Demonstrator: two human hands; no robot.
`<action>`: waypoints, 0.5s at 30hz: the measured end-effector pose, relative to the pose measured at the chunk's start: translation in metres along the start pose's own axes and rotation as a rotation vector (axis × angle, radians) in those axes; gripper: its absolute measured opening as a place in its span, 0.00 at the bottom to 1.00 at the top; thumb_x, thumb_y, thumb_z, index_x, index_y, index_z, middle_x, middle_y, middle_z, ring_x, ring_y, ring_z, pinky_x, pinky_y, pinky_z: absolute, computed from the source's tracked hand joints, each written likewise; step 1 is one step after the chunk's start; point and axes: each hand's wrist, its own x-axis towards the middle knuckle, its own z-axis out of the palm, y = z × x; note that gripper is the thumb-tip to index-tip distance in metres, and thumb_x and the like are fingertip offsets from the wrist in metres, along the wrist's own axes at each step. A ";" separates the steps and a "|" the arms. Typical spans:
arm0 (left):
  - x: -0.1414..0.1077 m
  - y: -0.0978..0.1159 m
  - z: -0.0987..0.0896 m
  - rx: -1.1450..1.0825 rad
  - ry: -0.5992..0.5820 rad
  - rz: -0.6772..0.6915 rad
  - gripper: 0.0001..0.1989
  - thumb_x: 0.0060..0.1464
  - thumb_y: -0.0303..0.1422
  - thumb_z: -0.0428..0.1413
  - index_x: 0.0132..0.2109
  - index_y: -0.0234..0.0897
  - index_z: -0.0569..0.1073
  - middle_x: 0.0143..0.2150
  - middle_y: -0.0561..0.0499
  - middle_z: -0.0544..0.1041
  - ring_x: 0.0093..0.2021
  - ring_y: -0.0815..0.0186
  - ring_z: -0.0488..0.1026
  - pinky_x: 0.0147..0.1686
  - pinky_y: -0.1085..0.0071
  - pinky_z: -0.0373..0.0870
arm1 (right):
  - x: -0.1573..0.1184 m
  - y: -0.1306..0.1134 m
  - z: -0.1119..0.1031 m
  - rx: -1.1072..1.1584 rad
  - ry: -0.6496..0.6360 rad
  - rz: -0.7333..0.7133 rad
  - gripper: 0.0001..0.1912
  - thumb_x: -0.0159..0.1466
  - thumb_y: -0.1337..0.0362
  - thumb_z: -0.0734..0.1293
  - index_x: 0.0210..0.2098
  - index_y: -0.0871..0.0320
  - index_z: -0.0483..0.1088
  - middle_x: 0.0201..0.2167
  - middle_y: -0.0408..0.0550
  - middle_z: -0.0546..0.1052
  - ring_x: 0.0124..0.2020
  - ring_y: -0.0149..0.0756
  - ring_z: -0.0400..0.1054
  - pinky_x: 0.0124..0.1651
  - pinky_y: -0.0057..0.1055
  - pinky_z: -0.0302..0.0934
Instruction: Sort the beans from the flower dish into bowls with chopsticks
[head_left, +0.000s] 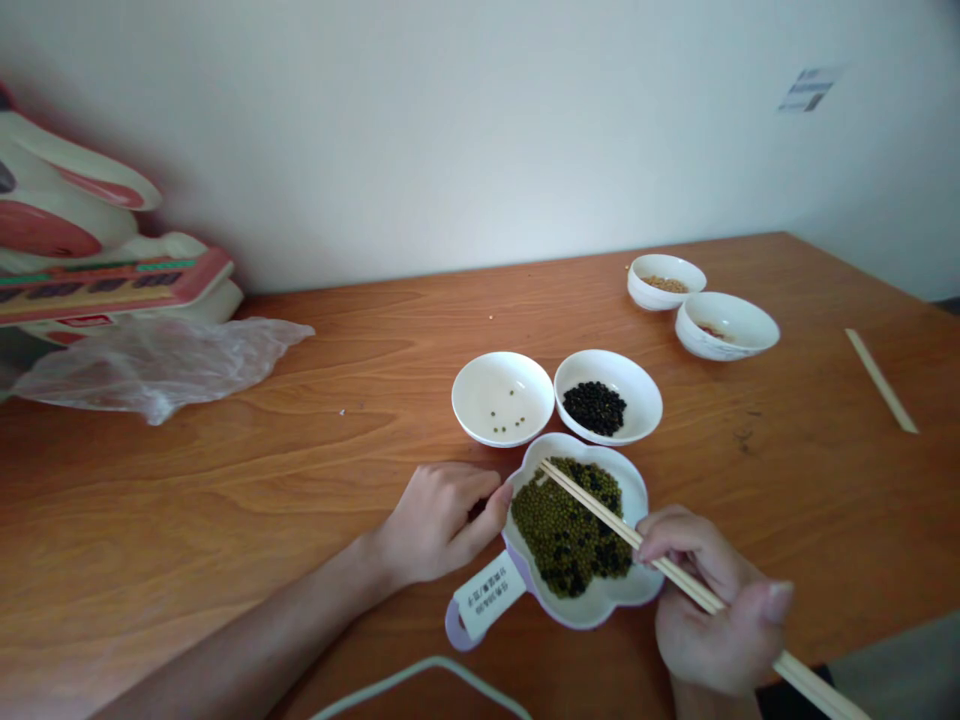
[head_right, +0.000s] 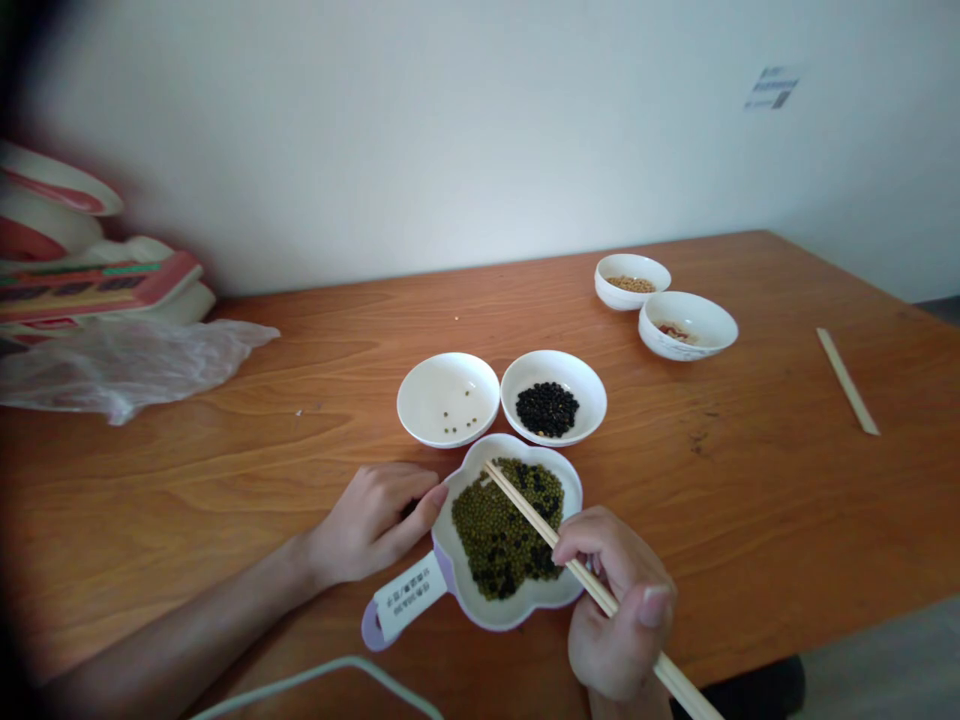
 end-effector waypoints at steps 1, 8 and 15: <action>0.000 0.000 0.000 0.008 0.000 0.010 0.19 0.74 0.36 0.44 0.31 0.38 0.62 0.27 0.54 0.68 0.28 0.69 0.64 0.32 0.69 0.58 | 0.000 0.000 0.000 0.003 0.000 -0.005 0.40 0.71 0.36 0.49 0.22 0.56 0.74 0.20 0.49 0.73 0.23 0.40 0.69 0.27 0.37 0.59; -0.003 0.002 -0.001 -0.044 0.088 0.035 0.09 0.58 0.31 0.52 0.31 0.40 0.60 0.27 0.56 0.66 0.26 0.69 0.60 0.28 0.70 0.54 | 0.003 0.001 -0.003 0.016 0.067 -0.009 0.40 0.71 0.36 0.50 0.22 0.56 0.75 0.20 0.49 0.73 0.22 0.39 0.68 0.26 0.36 0.59; 0.000 0.000 -0.001 -0.010 0.042 0.078 0.16 0.69 0.33 0.47 0.29 0.38 0.61 0.26 0.55 0.67 0.26 0.70 0.61 0.29 0.70 0.55 | 0.006 0.001 -0.001 -0.015 0.026 0.073 0.43 0.69 0.32 0.47 0.20 0.57 0.73 0.19 0.50 0.73 0.23 0.39 0.68 0.26 0.35 0.60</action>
